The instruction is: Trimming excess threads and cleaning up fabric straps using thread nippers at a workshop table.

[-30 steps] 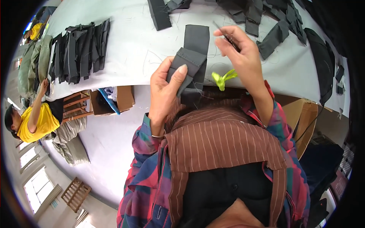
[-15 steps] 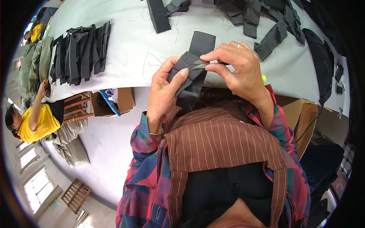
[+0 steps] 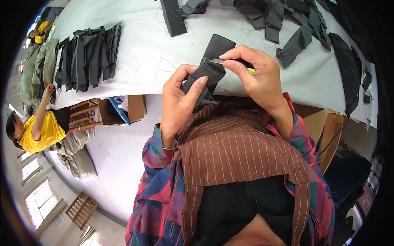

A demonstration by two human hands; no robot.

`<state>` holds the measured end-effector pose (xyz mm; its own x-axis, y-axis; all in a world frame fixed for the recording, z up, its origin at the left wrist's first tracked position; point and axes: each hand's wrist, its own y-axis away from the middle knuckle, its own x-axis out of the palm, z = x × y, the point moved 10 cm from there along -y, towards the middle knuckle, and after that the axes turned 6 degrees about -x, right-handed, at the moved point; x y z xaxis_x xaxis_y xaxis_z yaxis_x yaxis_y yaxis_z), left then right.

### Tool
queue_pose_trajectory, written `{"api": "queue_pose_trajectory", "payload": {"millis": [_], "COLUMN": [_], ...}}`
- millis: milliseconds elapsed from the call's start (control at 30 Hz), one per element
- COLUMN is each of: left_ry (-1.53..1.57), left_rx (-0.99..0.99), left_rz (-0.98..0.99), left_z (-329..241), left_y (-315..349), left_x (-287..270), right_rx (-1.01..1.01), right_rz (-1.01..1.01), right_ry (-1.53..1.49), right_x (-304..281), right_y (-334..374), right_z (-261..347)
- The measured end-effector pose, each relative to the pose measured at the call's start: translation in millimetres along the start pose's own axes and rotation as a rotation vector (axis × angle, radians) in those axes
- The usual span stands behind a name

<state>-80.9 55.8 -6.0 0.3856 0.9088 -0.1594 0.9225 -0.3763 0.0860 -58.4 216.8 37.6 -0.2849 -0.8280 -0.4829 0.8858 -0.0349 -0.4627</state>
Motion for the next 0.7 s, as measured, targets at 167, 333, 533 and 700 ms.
{"api": "queue_pose_trajectory", "payload": {"millis": [167,333,533,700], "left_ry": [0.151,0.201,0.240,0.243], "left_rx": [-0.084,-0.123,-0.142,-0.121], "left_rz": [0.028,0.068,0.088,0.072], "left_z": [6.2,10.1,11.5,9.3], "left_y": [0.9,1.0,1.8,1.4], "left_x": [3.3,7.0,9.2,9.0], "right_rx": [0.004,-0.064,-0.101,-0.130], "right_rz": [-0.041,-0.041,-0.055,-0.061], "right_ry": [-0.088,0.019,0.048,0.095], "right_x": [-1.3,-2.9,-3.0,-2.6], "right_y": [2.3,1.1,2.6,3.5], "right_z": [1.1,8.6,10.9,14.3]}}
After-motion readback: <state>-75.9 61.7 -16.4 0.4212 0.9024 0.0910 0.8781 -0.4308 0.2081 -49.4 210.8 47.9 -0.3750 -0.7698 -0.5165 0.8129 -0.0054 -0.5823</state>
